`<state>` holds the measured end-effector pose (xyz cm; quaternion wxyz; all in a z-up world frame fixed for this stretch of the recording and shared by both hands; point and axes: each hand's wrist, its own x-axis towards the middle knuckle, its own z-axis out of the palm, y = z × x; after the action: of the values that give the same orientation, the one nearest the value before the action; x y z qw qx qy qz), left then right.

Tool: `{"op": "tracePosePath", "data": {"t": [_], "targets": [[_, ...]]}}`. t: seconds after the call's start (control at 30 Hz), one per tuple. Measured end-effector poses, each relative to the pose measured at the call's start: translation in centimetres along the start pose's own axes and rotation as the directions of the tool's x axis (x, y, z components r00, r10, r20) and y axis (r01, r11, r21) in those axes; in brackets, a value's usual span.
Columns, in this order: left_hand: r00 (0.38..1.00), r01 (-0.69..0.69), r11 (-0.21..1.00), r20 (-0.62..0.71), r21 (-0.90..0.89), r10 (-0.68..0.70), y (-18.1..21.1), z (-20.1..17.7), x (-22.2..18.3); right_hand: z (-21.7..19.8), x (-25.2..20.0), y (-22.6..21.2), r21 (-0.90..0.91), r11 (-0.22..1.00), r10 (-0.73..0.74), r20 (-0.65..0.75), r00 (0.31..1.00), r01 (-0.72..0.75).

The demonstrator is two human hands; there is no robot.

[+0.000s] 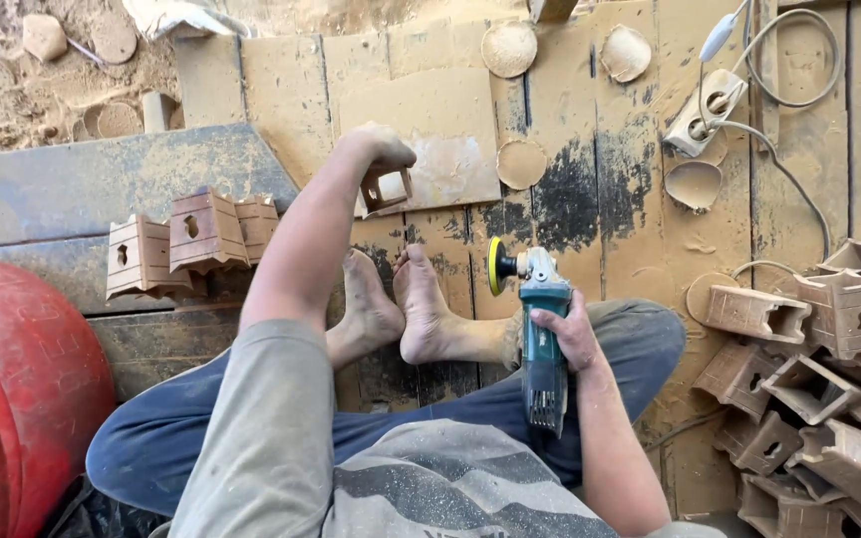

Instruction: Sanding small decorative wooden blocks using an angle grinder with a sanding disc while sitting on the floor.

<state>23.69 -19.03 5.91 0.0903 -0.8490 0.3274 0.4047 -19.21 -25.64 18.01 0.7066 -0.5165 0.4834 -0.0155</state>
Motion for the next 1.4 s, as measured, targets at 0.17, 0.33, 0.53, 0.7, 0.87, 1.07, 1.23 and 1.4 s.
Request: {"op": "tracePosePath", "data": {"t": [0.17, 0.33, 0.53, 0.7, 0.87, 1.07, 1.23, 1.4], "targets": [[0.999, 0.041, 0.999, 0.009, -0.003, -0.041, 2.4, -2.3, -2.2, -0.9, 1.2, 1.5, 0.027, 0.999, 0.023, 0.015, 1.0, -0.023], [0.992, 0.044, 0.985, -0.112, -0.167, -0.063, 1.9, -3.5, -4.7, -0.4, 1.1, 0.9, 0.035, 0.999, 0.003, 0.014, 1.0, -0.004], [0.939, -0.103, 0.982, -0.341, -0.161, 0.043, 2.0, -0.7, -9.7, -1.0, 1.8, 2.3, 0.056, 0.998, -0.025, 0.021, 0.999, 0.023], [0.909, -0.158, 0.987, -0.394, -0.02, 0.138, -0.2, 2.7, -9.7, -0.8, 2.1, 2.7, 0.061, 0.998, -0.021, 0.021, 1.0, 0.02], [0.893, -0.228, 0.974, -0.402, -0.017, 0.202, 0.1, 2.3, -10.2, -1.0, 2.6, 3.5, 0.02, 1.0, -0.021, 0.028, 0.999, 0.02], [0.919, -0.206, 0.978, -0.349, -0.023, 0.185, 0.1, 1.2, -10.2, -1.0, 3.3, 3.9, 0.006, 1.0, -0.002, 0.034, 0.999, 0.001], [0.912, -0.205, 0.978, -0.368, -0.024, 0.182, 0.0, 1.9, -10.0, -0.5, 3.3, 3.8, 0.002, 1.0, 0.001, 0.039, 0.999, -0.001], [0.904, -0.22, 0.975, -0.382, -0.038, 0.189, 0.0, 1.9, -9.9, -0.5, 3.6, 4.4, -0.022, 1.0, 0.002, 0.03, 1.0, -0.001]]}}
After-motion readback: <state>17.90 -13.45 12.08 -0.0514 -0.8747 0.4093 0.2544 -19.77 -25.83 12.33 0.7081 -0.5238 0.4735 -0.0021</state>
